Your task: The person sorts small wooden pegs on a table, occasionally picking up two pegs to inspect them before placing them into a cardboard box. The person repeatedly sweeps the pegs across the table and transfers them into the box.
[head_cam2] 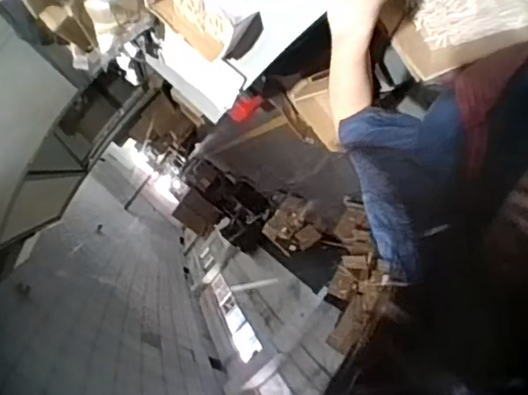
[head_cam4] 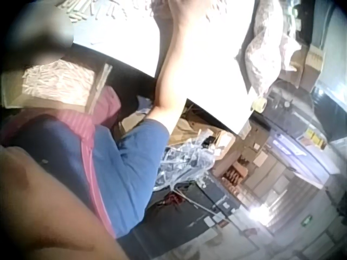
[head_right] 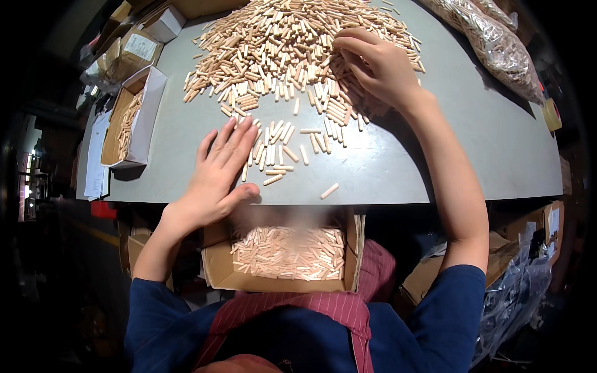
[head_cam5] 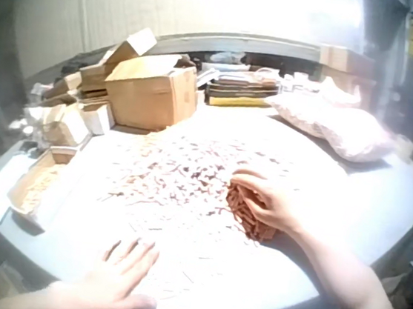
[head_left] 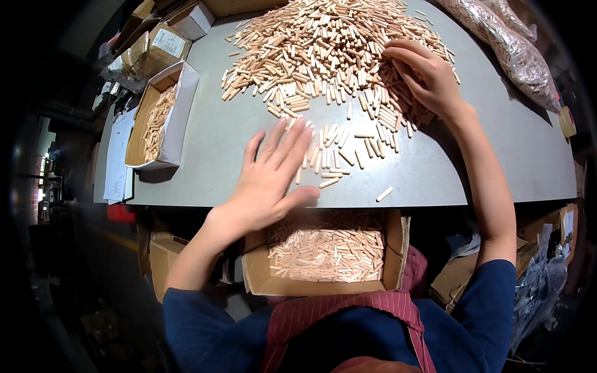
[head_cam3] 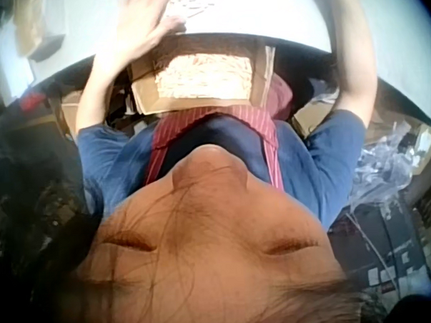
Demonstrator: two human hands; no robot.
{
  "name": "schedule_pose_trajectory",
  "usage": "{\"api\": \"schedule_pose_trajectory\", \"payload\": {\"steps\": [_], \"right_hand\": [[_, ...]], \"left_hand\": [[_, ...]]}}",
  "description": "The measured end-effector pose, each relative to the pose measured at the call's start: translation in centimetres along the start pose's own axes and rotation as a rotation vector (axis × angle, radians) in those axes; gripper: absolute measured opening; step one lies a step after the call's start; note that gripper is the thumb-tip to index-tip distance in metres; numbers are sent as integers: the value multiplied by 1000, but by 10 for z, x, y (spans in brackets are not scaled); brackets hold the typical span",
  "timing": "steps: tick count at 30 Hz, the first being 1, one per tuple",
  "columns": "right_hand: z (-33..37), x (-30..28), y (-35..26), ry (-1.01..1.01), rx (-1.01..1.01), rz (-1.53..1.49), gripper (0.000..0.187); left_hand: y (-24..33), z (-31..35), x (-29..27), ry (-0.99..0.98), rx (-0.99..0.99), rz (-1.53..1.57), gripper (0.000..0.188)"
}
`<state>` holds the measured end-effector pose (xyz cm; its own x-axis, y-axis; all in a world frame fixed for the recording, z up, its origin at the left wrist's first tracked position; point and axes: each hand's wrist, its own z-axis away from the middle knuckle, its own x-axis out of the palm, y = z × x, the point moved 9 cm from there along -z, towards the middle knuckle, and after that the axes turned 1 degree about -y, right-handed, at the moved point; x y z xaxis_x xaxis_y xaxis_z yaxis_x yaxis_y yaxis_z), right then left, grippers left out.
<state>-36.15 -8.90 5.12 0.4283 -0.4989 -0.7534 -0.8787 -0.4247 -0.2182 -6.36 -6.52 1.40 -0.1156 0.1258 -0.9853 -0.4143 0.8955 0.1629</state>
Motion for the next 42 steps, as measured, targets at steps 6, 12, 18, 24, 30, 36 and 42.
{"api": "schedule_pose_trajectory", "payload": {"steps": [6, 12, 18, 24, 30, 36, 42], "right_hand": [[1, -1, 2, 29, 21, -16, 36], [-2, -5, -3, 135, -18, 7, 32], [-3, -7, -7, 139, -19, 4, 33], [-2, -3, -4, 39, 29, -17, 35], [-2, -2, -4, 40, 26, -17, 33], [-1, -1, -1, 32, 26, 13, 33], [-1, 1, -3, 19, 29, -5, 32]], "left_hand": [[-23, 19, -7, 89, -91, 57, 91], [-42, 16, -4, 159, -230, 81, 92], [-44, -7, 2, 172, -264, 60, 94], [-10, -12, 0, 46, -5, 14, 90], [-7, -8, -9, 140, 57, 294, 79], [-40, 12, -17, 364, -181, 621, 54], [-17, 10, -20, 378, -59, 294, 55]]}}
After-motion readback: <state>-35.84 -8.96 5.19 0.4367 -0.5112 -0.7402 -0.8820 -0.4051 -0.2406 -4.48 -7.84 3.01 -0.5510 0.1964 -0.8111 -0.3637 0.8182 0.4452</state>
